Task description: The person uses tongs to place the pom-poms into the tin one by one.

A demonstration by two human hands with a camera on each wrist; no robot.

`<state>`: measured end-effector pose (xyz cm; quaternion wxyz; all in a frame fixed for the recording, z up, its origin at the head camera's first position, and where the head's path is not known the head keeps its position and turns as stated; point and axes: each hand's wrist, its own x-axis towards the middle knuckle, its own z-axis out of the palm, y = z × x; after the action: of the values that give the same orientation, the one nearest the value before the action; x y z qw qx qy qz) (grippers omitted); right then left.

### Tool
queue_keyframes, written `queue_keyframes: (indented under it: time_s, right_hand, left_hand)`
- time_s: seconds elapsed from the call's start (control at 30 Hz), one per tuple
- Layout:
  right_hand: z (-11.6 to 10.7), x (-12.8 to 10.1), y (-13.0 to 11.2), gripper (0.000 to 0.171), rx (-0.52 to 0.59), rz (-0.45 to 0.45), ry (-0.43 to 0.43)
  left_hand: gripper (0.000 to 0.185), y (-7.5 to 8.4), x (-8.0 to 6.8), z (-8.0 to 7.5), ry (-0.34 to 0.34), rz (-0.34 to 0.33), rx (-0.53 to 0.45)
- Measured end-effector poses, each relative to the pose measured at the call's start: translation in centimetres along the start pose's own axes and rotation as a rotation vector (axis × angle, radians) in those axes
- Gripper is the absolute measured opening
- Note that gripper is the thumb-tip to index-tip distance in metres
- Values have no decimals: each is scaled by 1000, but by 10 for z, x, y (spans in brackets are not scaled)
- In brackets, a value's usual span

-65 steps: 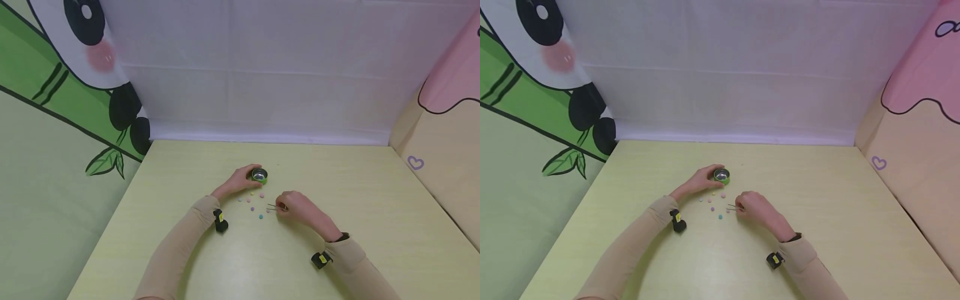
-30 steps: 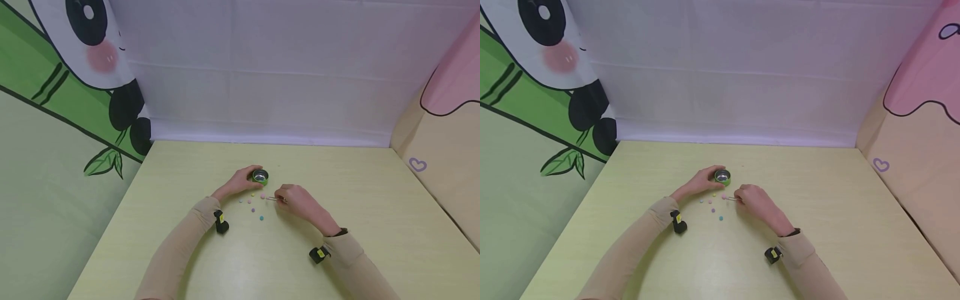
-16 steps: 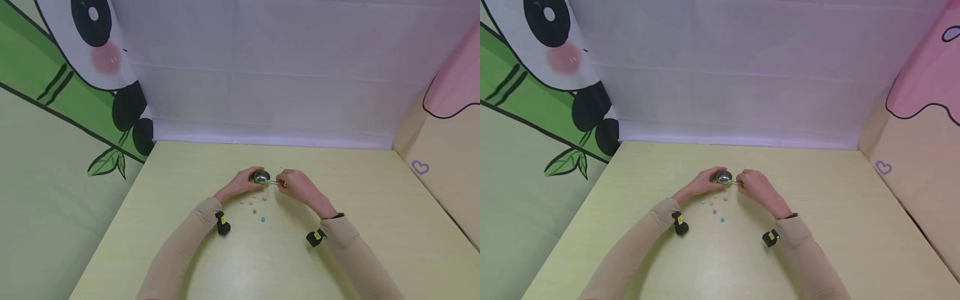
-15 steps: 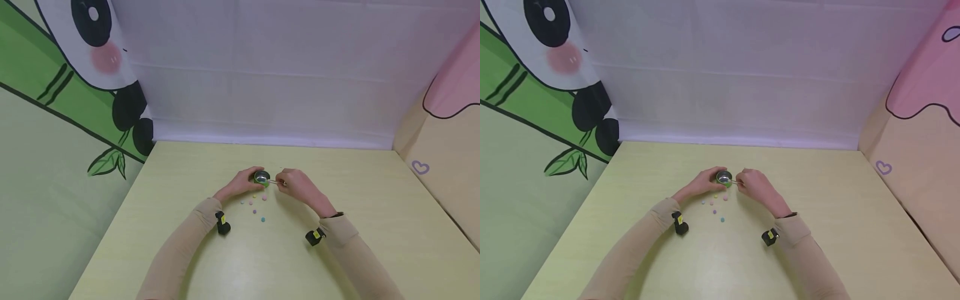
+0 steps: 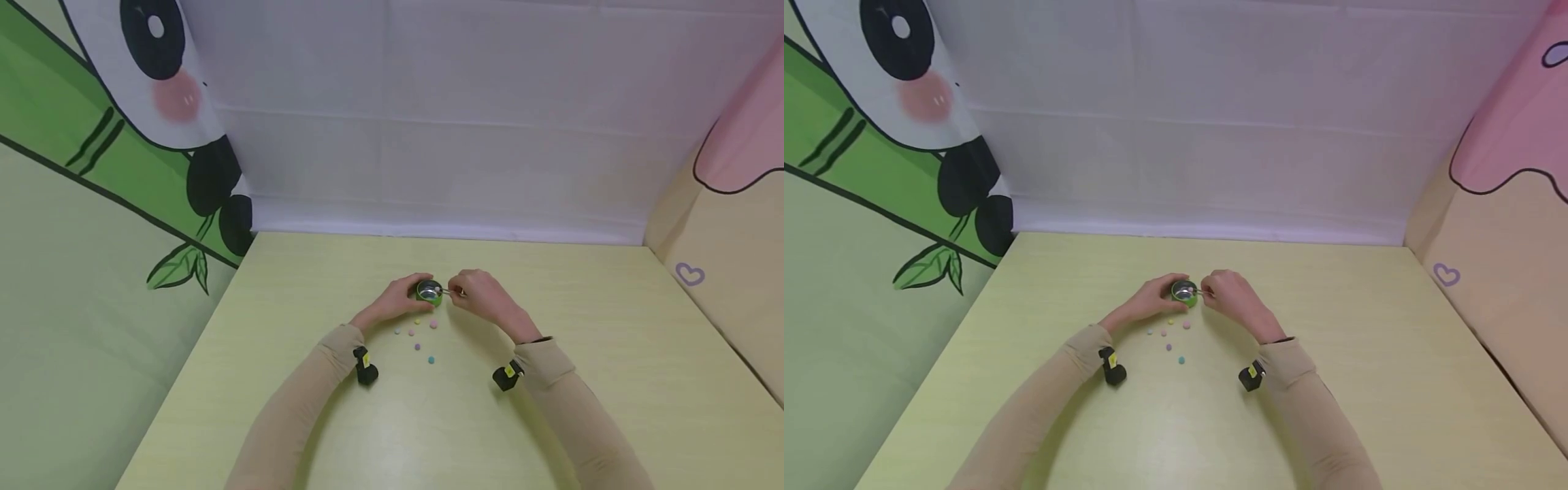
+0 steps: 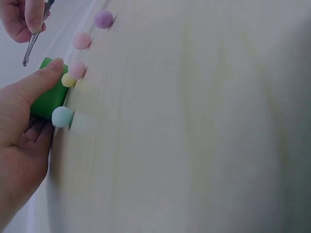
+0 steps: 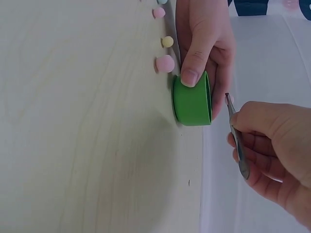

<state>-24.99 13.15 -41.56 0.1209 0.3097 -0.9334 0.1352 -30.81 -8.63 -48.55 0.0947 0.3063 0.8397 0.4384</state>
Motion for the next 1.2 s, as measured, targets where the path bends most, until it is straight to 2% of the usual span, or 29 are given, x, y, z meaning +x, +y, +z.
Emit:
queue_keyframes:
  time_s: [0.37, 0.97, 1.2]
  right_hand:
    - [7, 5, -1, 6, 10, 22, -31]
    - [6, -2, -9, 6, 24, 65, -66]
    - [7, -8, -15, 5, 28, 46, -45]
  left_hand:
    - [72, 0, -4, 4, -15, -4, -19]
    - [74, 0, -7, 0, -21, -9, -7]
    - [73, -1, -9, -3, -14, 1, 16]
